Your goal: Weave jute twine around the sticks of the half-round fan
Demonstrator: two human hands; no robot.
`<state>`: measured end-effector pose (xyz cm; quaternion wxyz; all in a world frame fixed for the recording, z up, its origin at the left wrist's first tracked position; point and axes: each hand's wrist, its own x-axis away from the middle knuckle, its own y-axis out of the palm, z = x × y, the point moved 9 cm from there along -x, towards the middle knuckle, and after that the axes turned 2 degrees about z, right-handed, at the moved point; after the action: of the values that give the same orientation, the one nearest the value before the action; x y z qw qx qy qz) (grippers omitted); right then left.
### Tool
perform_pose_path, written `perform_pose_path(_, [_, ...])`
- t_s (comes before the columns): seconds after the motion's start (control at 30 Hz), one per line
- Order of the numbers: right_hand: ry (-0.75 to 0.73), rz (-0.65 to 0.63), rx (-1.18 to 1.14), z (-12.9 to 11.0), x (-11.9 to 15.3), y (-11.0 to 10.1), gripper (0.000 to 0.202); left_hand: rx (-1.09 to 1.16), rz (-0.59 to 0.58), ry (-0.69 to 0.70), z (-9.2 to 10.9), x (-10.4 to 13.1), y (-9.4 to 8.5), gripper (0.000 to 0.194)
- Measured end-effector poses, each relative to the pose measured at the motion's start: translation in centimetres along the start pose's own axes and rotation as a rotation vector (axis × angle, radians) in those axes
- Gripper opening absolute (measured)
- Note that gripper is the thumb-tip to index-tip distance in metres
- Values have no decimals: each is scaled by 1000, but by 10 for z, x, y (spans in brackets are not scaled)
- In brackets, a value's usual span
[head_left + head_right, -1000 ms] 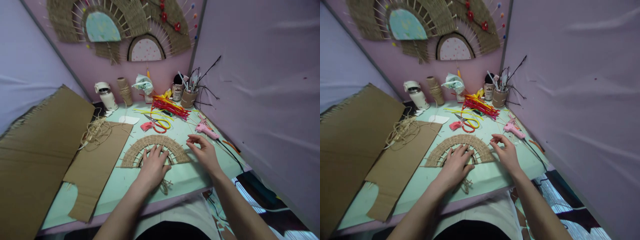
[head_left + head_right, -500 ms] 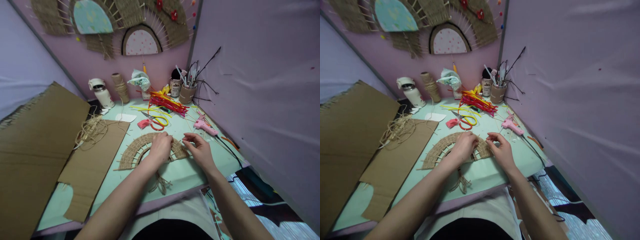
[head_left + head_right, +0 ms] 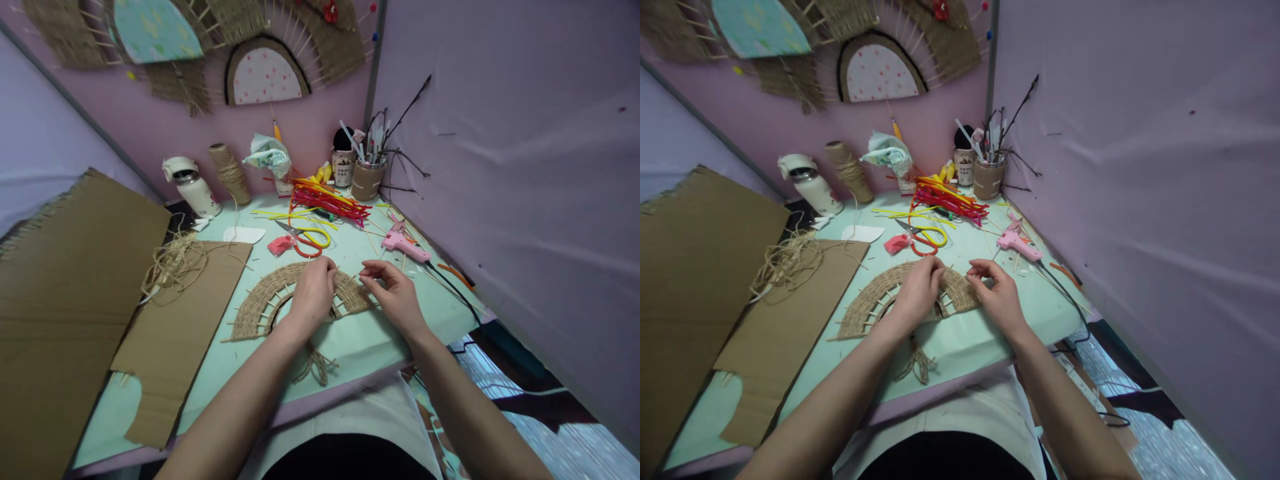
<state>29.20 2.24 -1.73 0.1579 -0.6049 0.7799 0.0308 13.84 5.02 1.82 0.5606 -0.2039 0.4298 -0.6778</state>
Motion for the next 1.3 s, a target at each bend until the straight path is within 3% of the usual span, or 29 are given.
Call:
perform_pose_path(0.07, [-9,2,-4,-2,-4,-5,24,9,-70,72,24,21,6,13])
perform_pose_path(0.2, [-37,-7,8,-9,-14,-10,24,-67,-348,329,76,85,57,14])
perform_pose_path(0.3, [-43,-81,54,-12,-18,-1,23,-152,-347,465,95,114,90,14])
perform_pose_path(0.4, [-40,-176,103,-10,-18,14,22,-159,-350,631,106,127,108,22])
perform_pose_path(0.47, [-39,-230,125,-8,-17,23,22,-135,-353,731,110,129,104,28])
perform_pose_path(0.53, [-50,-258,145,-7,-16,29,23,-106,-332,790,112,126,89,27])
perform_pose_path(0.63, [-92,-255,192,-9,-18,34,24,-88,-279,732,103,111,60,29])
perform_pose_path(0.73, [-124,-254,252,-11,-22,39,25,-142,-222,615,86,96,44,24])
perform_pose_path(0.9, [-154,-279,338,-7,-24,48,27,-237,-170,486,62,89,49,16])
perform_pose_path(1.3, [-212,-276,394,-9,-19,52,19,-167,-115,520,60,95,56,16])
